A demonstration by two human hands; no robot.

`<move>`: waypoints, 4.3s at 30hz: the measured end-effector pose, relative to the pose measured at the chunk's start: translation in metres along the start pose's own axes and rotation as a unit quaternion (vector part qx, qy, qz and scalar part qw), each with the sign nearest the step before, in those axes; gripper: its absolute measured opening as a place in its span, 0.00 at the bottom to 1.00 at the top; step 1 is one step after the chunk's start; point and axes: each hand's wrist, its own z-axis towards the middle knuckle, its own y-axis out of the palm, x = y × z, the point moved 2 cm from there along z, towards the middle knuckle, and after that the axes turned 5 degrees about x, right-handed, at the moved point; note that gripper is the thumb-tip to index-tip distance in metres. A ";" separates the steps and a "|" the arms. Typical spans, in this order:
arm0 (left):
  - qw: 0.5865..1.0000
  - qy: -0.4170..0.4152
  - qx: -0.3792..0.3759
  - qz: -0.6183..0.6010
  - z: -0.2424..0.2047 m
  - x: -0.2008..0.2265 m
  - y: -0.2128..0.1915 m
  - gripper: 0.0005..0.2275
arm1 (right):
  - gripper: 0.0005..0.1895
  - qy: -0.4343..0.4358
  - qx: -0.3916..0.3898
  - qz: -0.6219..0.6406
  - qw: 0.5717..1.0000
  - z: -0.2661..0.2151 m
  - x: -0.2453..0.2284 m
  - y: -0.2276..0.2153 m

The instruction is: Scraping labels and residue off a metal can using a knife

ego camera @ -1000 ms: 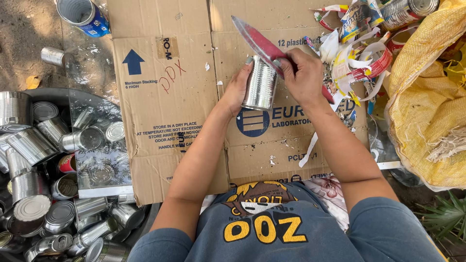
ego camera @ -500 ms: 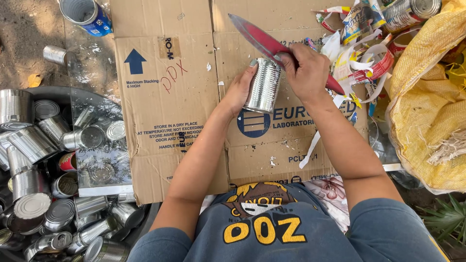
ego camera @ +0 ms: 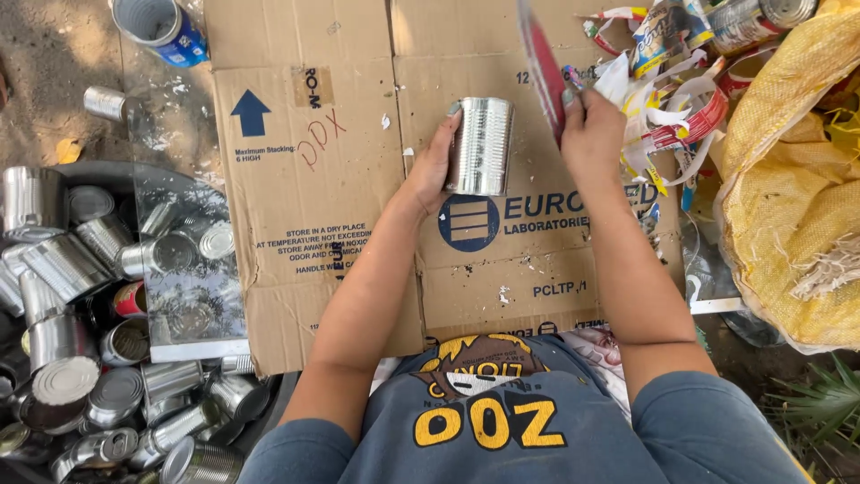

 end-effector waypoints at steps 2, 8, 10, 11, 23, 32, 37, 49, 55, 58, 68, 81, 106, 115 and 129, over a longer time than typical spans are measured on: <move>1.000 0.002 -0.009 -0.018 -0.002 0.002 0.003 0.28 | 0.07 -0.003 -0.001 -0.039 0.999 -0.005 -0.009 -0.001; 0.999 0.040 -0.025 -0.016 0.012 -0.011 -0.003 0.31 | 0.19 -0.072 0.002 -0.043 0.996 -0.008 -0.042 0.004; 0.999 0.046 -0.026 -0.007 0.012 -0.011 -0.004 0.34 | 0.18 -0.101 0.015 0.058 0.993 -0.008 -0.059 0.003; 0.998 0.047 -0.028 -0.010 0.011 -0.009 -0.003 0.33 | 0.27 -0.059 -0.066 0.223 0.971 -0.010 -0.067 0.007; 0.996 0.082 -0.030 0.023 0.001 -0.006 -0.001 0.28 | 0.26 -0.008 -0.102 0.370 0.923 -0.030 -0.108 0.035; 0.998 0.037 0.005 0.059 -0.001 0.002 0.001 0.33 | 0.25 0.022 -0.066 0.448 0.891 -0.033 -0.102 0.035; 0.999 -0.023 0.023 0.008 -0.004 0.009 0.003 0.41 | 0.12 0.123 -0.031 0.454 0.882 -0.013 -0.065 0.019; 0.972 -0.029 -0.124 -0.198 -0.029 0.022 0.014 0.27 | 0.23 0.105 -0.151 -0.145 0.972 -0.022 0.056 -0.001; 0.982 -0.047 -0.096 -0.156 -0.020 0.014 0.012 0.27 | 0.13 0.031 -0.113 -0.071 0.991 -0.013 0.009 -0.028; 0.988 -0.040 -0.088 -0.124 0.003 -0.005 0.003 0.28 | 0.12 0.055 -0.090 -0.006 0.994 -0.002 -0.041 -0.041; 0.994 -0.048 -0.085 -0.048 0.015 -0.013 0.000 0.27 | 0.14 -0.050 -0.047 0.206 0.976 -0.005 -0.096 -0.034; 0.996 -0.037 -0.077 -0.003 0.011 -0.011 0.003 0.29 | 0.13 -0.124 -0.012 0.120 0.985 -0.004 -0.106 -0.033; 0.996 -0.035 -0.071 0.048 0.002 -0.006 0.011 0.30 | 0.21 -0.200 0.010 0.024 0.979 -0.005 -0.091 -0.028; 0.998 -0.005 -0.056 -0.018 0.007 -0.018 0.002 0.27 | 0.12 -0.191 -0.025 0.095 0.977 -0.011 -0.090 -0.034; 0.995 -0.003 -0.093 -0.020 0.018 -0.020 0.003 0.29 | 0.13 -0.119 -0.054 0.224 0.966 -0.017 -0.103 -0.046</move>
